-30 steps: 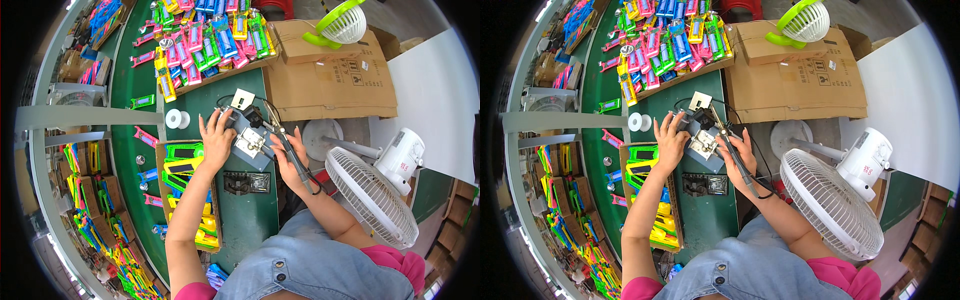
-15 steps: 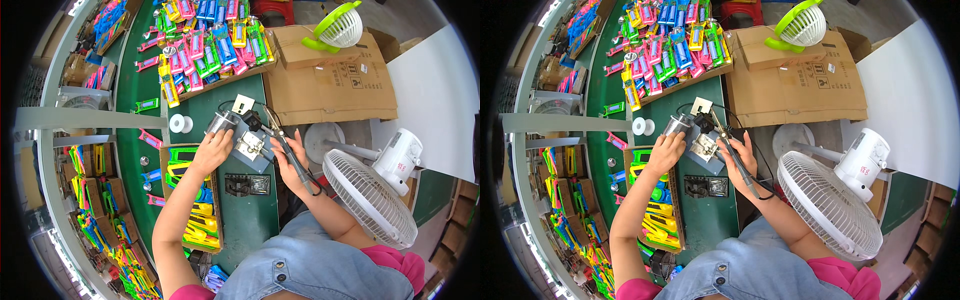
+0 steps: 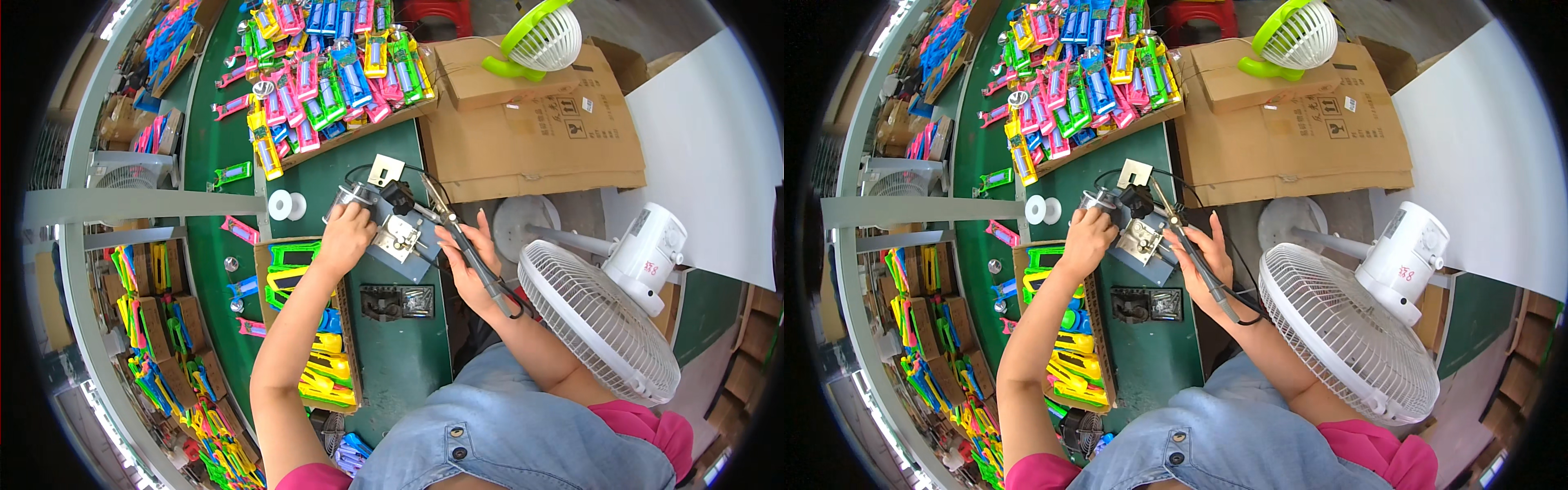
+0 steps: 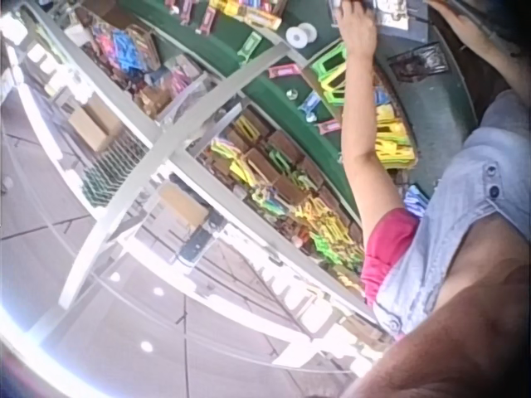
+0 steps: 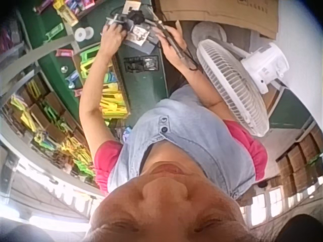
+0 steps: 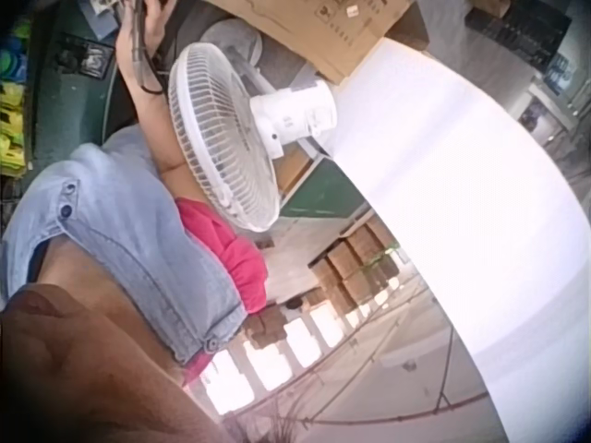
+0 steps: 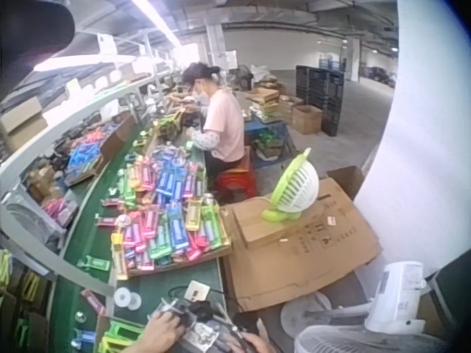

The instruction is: The person solders internal wiring and components into plastic flashlight casings using a soldering iron, fits the flashlight housing pieces together by hand, and places the assembled flashlights onto a conveyor belt.

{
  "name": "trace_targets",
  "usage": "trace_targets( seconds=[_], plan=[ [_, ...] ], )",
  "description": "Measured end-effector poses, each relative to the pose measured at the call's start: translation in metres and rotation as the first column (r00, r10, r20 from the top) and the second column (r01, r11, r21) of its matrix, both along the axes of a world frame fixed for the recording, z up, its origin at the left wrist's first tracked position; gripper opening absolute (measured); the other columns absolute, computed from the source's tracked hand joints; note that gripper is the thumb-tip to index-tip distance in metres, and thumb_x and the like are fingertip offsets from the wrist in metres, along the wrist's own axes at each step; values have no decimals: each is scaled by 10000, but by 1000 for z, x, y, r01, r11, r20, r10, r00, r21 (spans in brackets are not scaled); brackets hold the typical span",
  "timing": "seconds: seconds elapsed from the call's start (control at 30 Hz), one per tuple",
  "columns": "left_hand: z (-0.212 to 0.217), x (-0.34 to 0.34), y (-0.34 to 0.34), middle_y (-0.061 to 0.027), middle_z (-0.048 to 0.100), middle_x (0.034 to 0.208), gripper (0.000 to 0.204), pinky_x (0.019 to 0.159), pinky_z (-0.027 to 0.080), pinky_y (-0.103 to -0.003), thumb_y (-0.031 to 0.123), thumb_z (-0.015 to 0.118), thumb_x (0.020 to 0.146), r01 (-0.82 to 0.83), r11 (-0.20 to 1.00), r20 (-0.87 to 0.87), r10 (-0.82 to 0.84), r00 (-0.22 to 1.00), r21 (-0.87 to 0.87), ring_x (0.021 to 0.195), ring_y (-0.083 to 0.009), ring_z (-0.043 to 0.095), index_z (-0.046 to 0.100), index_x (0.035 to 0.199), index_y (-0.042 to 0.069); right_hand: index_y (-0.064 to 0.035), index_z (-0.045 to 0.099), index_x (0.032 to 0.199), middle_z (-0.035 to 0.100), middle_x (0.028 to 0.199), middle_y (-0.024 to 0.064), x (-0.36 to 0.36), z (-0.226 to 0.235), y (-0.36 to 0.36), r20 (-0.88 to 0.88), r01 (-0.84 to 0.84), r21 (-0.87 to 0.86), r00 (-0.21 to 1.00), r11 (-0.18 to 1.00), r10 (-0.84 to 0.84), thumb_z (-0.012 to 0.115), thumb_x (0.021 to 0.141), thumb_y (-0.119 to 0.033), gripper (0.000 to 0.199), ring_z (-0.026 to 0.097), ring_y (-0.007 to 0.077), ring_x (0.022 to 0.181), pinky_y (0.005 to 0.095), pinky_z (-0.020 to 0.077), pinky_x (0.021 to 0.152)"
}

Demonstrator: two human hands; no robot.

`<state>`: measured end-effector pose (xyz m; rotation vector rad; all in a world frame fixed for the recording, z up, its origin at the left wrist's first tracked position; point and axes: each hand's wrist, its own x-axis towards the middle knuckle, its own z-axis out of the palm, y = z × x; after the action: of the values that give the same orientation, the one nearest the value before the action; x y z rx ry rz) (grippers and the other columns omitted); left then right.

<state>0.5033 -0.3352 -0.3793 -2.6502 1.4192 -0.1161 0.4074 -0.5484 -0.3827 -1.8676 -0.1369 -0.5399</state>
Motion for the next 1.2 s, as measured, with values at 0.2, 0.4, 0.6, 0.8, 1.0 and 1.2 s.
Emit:
trace_targets(
  seconds=[0.2,0.4,0.6,0.8,1.0,1.2],
  plan=[
    [-2,4,5,0,489,724,104,757,338,-317,130,512,656,-44,982,-75,31,997,-185,818,-168,452,608,694,117,-41,374,1038,642,933,92,-2,-4,-1,6,-15,45,1000,999,15,551,798,4,302,612,211,910,448,167,1039],
    [-6,3,5,3,485,717,112,769,338,-322,128,512,652,-42,988,-82,30,996,-149,816,-170,451,611,703,117,-42,401,1025,644,918,95,-1,-3,-2,8,-7,81,1000,997,6,564,786,13,294,612,204,911,441,165,1042],
    [-6,0,6,-14,488,748,95,758,358,-310,142,516,651,72,994,12,-71,997,-77,821,-177,449,576,709,95,-43,421,1024,648,904,89,1,-4,-6,8,19,70,1000,997,-19,577,778,15,297,612,196,910,429,177,1041],
    [-11,0,6,-13,489,755,101,735,360,-305,141,515,646,33,997,14,-32,999,-73,833,-175,452,574,714,96,-43,440,1020,649,905,83,1,-5,-4,3,9,102,1000,995,-10,582,771,21,294,611,192,913,422,182,1039],
    [-14,1,3,5,492,726,135,721,354,-310,138,509,661,19,985,-36,-25,999,-174,804,-167,453,588,765,104,-42,446,1015,649,907,84,1,-5,-3,1,14,117,1000,993,-14,582,775,10,281,611,191,915,425,189,1036],
    [-15,-1,1,12,520,750,313,708,347,-313,137,497,695,-15,995,-12,14,1000,-100,795,-160,454,536,1002,97,-54,427,1031,648,917,81,1,-4,-4,-9,5,103,1000,995,-5,571,784,7,292,611,194,915,441,174,1037]
  ],
)
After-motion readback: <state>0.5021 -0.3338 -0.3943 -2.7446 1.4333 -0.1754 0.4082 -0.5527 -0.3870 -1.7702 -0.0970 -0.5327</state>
